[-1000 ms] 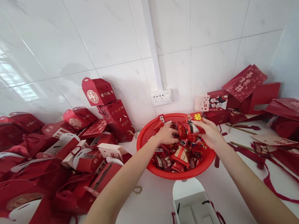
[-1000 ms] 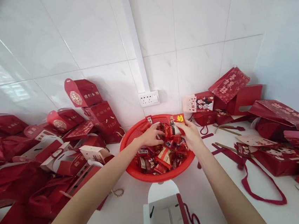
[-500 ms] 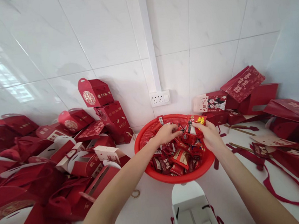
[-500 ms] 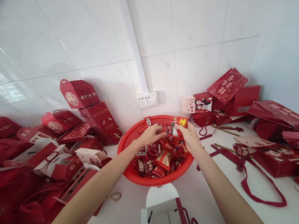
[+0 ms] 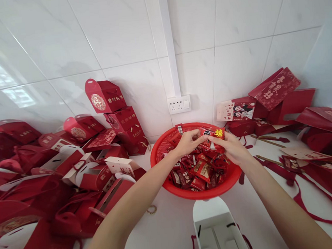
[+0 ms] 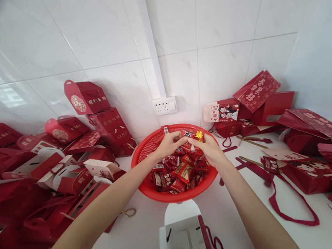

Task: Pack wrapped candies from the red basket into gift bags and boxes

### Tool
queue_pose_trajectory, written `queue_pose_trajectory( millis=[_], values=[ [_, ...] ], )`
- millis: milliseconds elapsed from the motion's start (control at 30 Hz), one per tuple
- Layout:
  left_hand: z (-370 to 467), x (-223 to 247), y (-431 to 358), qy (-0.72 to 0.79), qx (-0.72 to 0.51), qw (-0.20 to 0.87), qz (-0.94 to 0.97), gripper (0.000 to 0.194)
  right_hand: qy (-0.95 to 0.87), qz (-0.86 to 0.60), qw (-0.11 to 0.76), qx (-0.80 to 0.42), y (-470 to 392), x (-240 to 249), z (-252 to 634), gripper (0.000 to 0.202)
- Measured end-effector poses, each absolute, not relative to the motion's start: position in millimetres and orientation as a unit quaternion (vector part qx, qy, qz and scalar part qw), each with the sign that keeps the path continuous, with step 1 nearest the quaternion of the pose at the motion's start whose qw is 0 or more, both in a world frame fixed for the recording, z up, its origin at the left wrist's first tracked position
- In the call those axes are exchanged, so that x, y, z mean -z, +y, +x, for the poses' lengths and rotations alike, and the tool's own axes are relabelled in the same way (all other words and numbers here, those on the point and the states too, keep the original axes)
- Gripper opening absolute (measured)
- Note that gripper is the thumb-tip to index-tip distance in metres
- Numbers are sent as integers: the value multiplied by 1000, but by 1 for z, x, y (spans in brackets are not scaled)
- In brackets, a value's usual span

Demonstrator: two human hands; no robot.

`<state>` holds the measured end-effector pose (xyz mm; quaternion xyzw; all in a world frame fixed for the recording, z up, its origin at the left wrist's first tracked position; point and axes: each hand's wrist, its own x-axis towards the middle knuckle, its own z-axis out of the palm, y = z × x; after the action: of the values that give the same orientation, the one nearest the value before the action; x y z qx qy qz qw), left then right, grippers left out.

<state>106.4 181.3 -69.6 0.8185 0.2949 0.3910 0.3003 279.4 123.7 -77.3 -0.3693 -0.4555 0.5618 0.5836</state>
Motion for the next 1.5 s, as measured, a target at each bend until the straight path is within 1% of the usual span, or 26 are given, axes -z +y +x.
queue_pose_trajectory(
  millis=[167,267,333,433,533,567,633,700,767,867,933,1133,1233,1400,1500],
  values=[
    [105,68,180,290,-357,332,824,60,-421,-371,616,-552,125,78,281,47],
    [105,69,180,298,-281,392,824,57,-390,-375,656,-526,126,77,281,42],
    [104,73,182,312,-229,409,826,56,-364,-374,677,-519,127,76,281,39],
    [101,80,189,336,-179,369,848,45,-335,-361,691,-529,127,74,282,37],
    [96,87,195,355,-105,307,877,32,-328,-352,685,-546,126,72,282,37],
    [94,89,196,357,-76,287,886,34,-329,-352,682,-550,126,71,282,36],
    [92,91,196,351,-19,258,900,50,-328,-352,678,-555,125,70,282,35],
    [92,91,194,336,25,243,910,60,-327,-353,678,-556,125,70,281,33],
    [95,87,190,318,61,213,922,63,-331,-350,676,-557,125,71,281,32],
    [99,81,183,311,105,139,934,62,-337,-345,675,-559,126,72,281,31],
    [102,78,180,319,124,122,932,62,-332,-346,674,-562,126,71,282,32],
    [107,79,176,328,133,151,923,58,-331,-351,667,-568,124,67,281,38],
    [107,78,176,328,126,166,922,59,-337,-356,670,-558,124,67,281,34],
    [109,77,174,329,122,209,913,48,-331,-358,676,-553,124,67,280,30],
    [114,82,172,337,113,225,907,49,-336,-355,676,-552,123,66,279,28]
  ],
)
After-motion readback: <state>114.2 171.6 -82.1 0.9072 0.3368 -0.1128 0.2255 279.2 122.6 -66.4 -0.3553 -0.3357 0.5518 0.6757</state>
